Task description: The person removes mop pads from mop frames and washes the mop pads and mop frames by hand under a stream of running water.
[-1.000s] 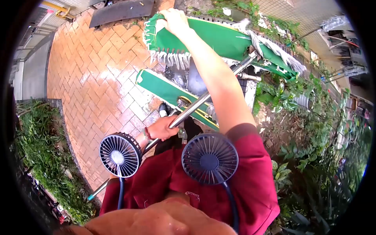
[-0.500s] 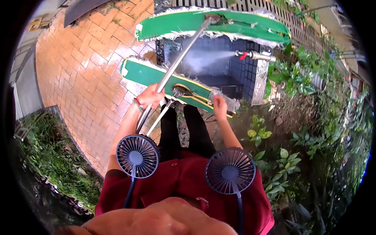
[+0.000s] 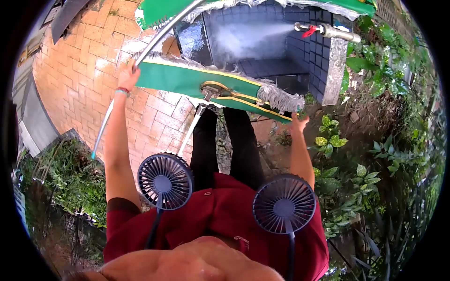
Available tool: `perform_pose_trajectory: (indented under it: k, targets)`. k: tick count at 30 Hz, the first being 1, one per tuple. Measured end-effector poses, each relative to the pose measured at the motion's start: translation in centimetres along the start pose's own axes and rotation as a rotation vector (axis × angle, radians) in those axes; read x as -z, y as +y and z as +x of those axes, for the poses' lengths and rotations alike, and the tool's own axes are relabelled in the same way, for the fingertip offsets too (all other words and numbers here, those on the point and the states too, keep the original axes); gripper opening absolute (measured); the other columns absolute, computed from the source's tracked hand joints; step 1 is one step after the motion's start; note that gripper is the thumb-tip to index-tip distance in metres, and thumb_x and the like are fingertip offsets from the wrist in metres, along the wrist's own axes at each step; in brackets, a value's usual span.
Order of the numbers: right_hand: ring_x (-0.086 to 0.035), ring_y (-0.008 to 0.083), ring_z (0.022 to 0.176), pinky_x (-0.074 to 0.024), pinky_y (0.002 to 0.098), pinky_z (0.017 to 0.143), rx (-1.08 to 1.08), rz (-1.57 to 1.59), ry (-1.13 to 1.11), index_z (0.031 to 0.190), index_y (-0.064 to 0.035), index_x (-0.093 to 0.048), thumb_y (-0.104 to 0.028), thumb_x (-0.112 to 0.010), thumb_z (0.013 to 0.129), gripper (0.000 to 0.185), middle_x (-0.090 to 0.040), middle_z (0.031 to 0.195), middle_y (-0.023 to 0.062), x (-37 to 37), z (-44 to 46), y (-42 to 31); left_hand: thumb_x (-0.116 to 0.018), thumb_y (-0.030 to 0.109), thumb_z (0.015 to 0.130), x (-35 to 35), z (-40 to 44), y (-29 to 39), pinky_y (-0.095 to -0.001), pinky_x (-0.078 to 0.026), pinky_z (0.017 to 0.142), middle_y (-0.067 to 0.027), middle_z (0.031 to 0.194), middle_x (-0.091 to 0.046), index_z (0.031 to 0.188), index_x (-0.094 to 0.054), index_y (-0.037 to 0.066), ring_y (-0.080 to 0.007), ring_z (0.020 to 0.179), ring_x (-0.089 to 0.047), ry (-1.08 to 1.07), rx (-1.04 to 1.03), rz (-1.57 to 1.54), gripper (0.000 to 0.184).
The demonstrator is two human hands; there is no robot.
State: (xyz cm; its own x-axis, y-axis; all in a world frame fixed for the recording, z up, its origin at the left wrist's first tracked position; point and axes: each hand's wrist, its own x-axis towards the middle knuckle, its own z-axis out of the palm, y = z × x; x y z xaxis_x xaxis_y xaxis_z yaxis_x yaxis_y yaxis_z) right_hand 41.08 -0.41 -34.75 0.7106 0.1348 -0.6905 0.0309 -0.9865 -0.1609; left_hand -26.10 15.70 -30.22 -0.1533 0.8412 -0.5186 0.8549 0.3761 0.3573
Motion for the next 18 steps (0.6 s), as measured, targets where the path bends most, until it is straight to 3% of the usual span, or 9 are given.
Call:
perform_pose_trajectory:
  k: [1, 2, 5, 9, 11, 14, 15, 16, 18]
  targets:
    - [-0.045, 0.0214, 0.087, -0.0395, 0.0386, 0.052, 0.010, -0.085, 0.046, 0.138, -0.0263, -0.014, -0.029, -0.069, 0.076, 0.082, -0.043, 0.120, 0.0100, -0.2, 1.1, -0.2, -0.055, 0.017, 0.078, -0.3, 1.1, -1.0, -0.0472, -0.045, 0.064, -0.0188, 0.079, -0.059, 0.096, -0.049, 0.011, -0.0410, 0.075, -0.057, 0.058, -0.031, -0.003, 0.020]
    - [-0.045, 0.0221, 0.088, -0.0374, 0.0386, 0.054, -0.081, -0.113, -0.026, 0.138, -0.0299, -0.014, -0.034, -0.067, 0.077, 0.080, -0.040, 0.125, 0.0085, -0.1, 1.3, -1.3, -0.055, 0.016, 0.078, -0.9, 2.0, -1.7, -0.0468, -0.045, 0.065, -0.0185, 0.081, -0.059, 0.097, -0.049, 0.012, -0.0402, 0.076, -0.057, 0.075, -0.066, -0.009, 0.021]
    - [-0.043, 0.0196, 0.083, -0.0371, 0.0355, 0.060, -0.026, -0.065, -0.218, 0.137, -0.0306, -0.016, -0.035, -0.064, 0.079, 0.075, -0.042, 0.121, 0.0028, -1.2, 3.8, -1.6, -0.055, 0.009, 0.078, -2.4, 2.9, -2.6, -0.0444, -0.046, 0.072, -0.0161, 0.094, -0.059, 0.107, -0.052, 0.013, -0.0363, 0.084, -0.057, 0.132, -0.152, 0.022, 0.029]
    - [-0.041, 0.0149, 0.079, -0.0358, 0.0355, 0.067, 0.080, 0.012, -0.262, 0.137, -0.0315, -0.019, -0.034, -0.064, 0.080, 0.072, -0.043, 0.111, -0.0016, -1.6, 5.5, -0.1, -0.053, 0.003, 0.078, -2.7, 0.9, 0.8, -0.0424, -0.044, 0.079, -0.0172, 0.099, -0.056, 0.108, -0.052, 0.004, -0.0357, 0.089, -0.053, 0.656, -0.191, 0.136, 0.030]
    - [-0.041, 0.0111, 0.081, -0.0353, 0.0370, 0.072, 0.083, 0.065, -0.316, 0.137, -0.0306, -0.019, -0.033, -0.065, 0.080, 0.074, -0.044, 0.107, -0.0027, -1.1, 6.1, -0.1, -0.054, 0.003, 0.078, -6.1, -3.0, 0.4, -0.0423, -0.043, 0.080, -0.0178, 0.098, -0.056, 0.107, -0.051, 0.001, -0.0347, 0.091, -0.053, 0.643, -0.237, 0.051, 0.030]
    - [-0.042, 0.0102, 0.080, -0.0363, 0.0331, 0.070, -0.033, 0.090, -0.401, 0.136, -0.0267, -0.022, -0.031, -0.067, 0.079, 0.073, -0.046, 0.102, -0.0039, 0.2, 4.3, -1.5, -0.061, 0.012, 0.076, -17.2, -12.6, 0.7, -0.0414, -0.042, 0.086, -0.0169, 0.104, -0.055, 0.109, -0.050, 0.001, -0.0354, 0.096, -0.052, 0.255, -0.073, -0.217, 0.036]
    - [-0.043, 0.0095, 0.079, -0.0380, 0.0279, 0.069, -0.090, -0.033, -0.212, 0.134, -0.0228, -0.028, -0.029, -0.068, 0.078, 0.069, -0.047, 0.096, -0.0044, 0.7, 5.2, -0.6, -0.064, 0.018, 0.073, -20.4, -14.9, 1.0, -0.0422, -0.042, 0.086, -0.0178, 0.102, -0.056, 0.110, -0.050, 0.002, -0.0359, 0.097, -0.052, -0.096, -0.139, -0.243, 0.043]
    - [-0.045, 0.0096, 0.084, -0.0399, 0.0266, 0.071, -0.035, 0.080, -0.325, 0.128, -0.0208, -0.035, -0.028, -0.069, 0.077, 0.061, -0.048, 0.098, -0.0049, 2.0, 5.6, 0.6, -0.066, 0.024, 0.070, -23.6, -17.2, 1.3, -0.0430, -0.042, 0.085, -0.0187, 0.100, -0.057, 0.111, -0.049, 0.003, -0.0364, 0.098, -0.052, -0.452, -0.185, -0.269, 0.049]
    - [-0.046, 0.0086, 0.085, -0.0411, 0.0265, 0.071, 0.029, 0.233, -0.502, 0.123, -0.0187, -0.041, -0.027, -0.069, 0.077, 0.055, -0.049, 0.099, -0.0050, 4.7, 0.5, -0.7, -0.066, 0.028, 0.069, -29.2, -20.1, -0.1, -0.0438, -0.042, 0.082, -0.0190, 0.095, -0.058, 0.109, -0.048, 0.004, -0.0371, 0.094, -0.053, -0.259, -0.074, -0.401, 0.049]
